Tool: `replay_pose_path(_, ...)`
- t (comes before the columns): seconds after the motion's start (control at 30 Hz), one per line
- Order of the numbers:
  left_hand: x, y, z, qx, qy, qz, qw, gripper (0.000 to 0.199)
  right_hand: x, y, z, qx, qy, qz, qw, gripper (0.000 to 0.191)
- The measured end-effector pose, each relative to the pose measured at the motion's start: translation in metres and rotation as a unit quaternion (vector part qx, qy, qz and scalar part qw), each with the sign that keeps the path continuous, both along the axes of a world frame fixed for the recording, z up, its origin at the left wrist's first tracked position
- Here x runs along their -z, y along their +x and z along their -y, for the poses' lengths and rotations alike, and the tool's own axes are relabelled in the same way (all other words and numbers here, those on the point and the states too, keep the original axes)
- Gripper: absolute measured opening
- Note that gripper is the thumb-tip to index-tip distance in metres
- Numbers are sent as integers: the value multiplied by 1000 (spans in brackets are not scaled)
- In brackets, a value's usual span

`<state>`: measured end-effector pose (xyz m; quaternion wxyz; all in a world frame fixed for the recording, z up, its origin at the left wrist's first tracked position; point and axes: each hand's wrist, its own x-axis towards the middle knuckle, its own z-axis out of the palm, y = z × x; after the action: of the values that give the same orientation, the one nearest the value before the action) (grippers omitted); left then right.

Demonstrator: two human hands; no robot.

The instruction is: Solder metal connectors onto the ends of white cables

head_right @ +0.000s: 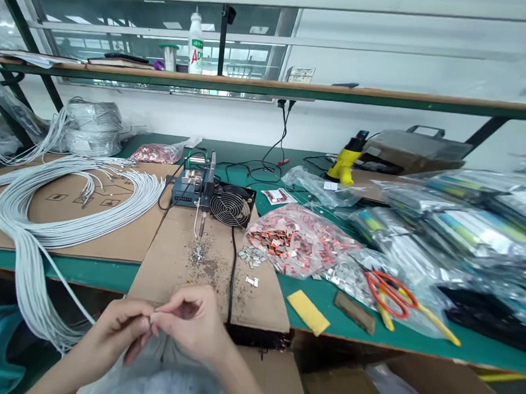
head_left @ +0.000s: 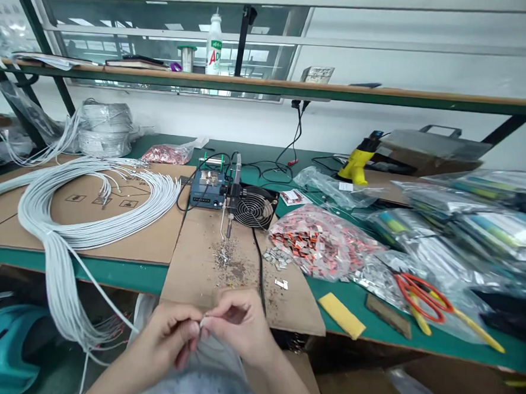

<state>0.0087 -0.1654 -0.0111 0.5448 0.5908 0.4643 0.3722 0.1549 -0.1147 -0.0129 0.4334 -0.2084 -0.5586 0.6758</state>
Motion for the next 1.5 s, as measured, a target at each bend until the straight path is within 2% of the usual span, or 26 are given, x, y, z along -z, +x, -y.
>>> replay_pose_path(0.07, 1, 2, -2, -1, -41, 58, 997, 54, 13, -15, 5, 26, -33, -53, 998, 35)
replay_pose_path(0.13, -1, 4, -2, -12, -42, 73, 996, 54, 21, -21, 8, 59, -54, -74, 994, 42)
replay_pose_path(0.23, -3, 6, 2, -48, -39, 88, 994, 54, 21, -7, 6, 114, -75, -81, 987, 45)
replay_pose_path(0.3, -3, 8, 5, -83, -32, 82, 993, 53, 16, 10, 2, 145, -69, -53, 986, 35)
replay_pose_path(0.4, -2, 9, 7, -112, 22, 15, 993, 45, 6, 28, 2, 112, -45, 40, 992, 18)
replay_pose_path(0.47, -4, 9, 7, -109, 83, -75, 988, 39, 0, 31, 4, 90, -12, 118, 989, 19)
replay_pose_path(0.53, -8, 9, 6, -98, 136, -173, 971, 35, -4, 28, 5, 91, 12, 175, 980, 23)
replay_pose_path(0.63, -15, 8, 5, -79, 193, -267, 941, 31, -8, 24, 4, 98, 4, 184, 978, 26)
replay_pose_path(0.77, -17, 12, 4, -78, 238, -299, 921, 26, -4, 23, 0, 107, -21, 159, 981, 28)
replay_pose_path(0.93, -10, 22, -1, -99, 252, -280, 921, 25, 13, 16, 3, 162, -37, 118, 979, 38)
replay_pose_path(1.1, -6, 23, -9, -67, 258, -317, 910, 22, 29, 23, 3, 205, 2, 132, 970, 39)
replay_pose_path(1.2, -2, 16, -17, -77, 235, -296, 923, 22, 34, 49, -1, 251, 63, 179, 949, 39)
replay_pose_path(1.3, 9, 4, -30, -125, 125, -213, 961, 34, 33, 85, -7, 276, 143, 264, 913, 37)
replay_pose_path(1.4, 24, -6, -44, -145, 25, -148, 978, 53, 22, 117, -26, 300, 212, 370, 853, 33)
replay_pose_path(1.5, 34, -11, -54, -147, -3, -124, 981, 59, 1, 135, -58, 324, 257, 480, 773, 30)
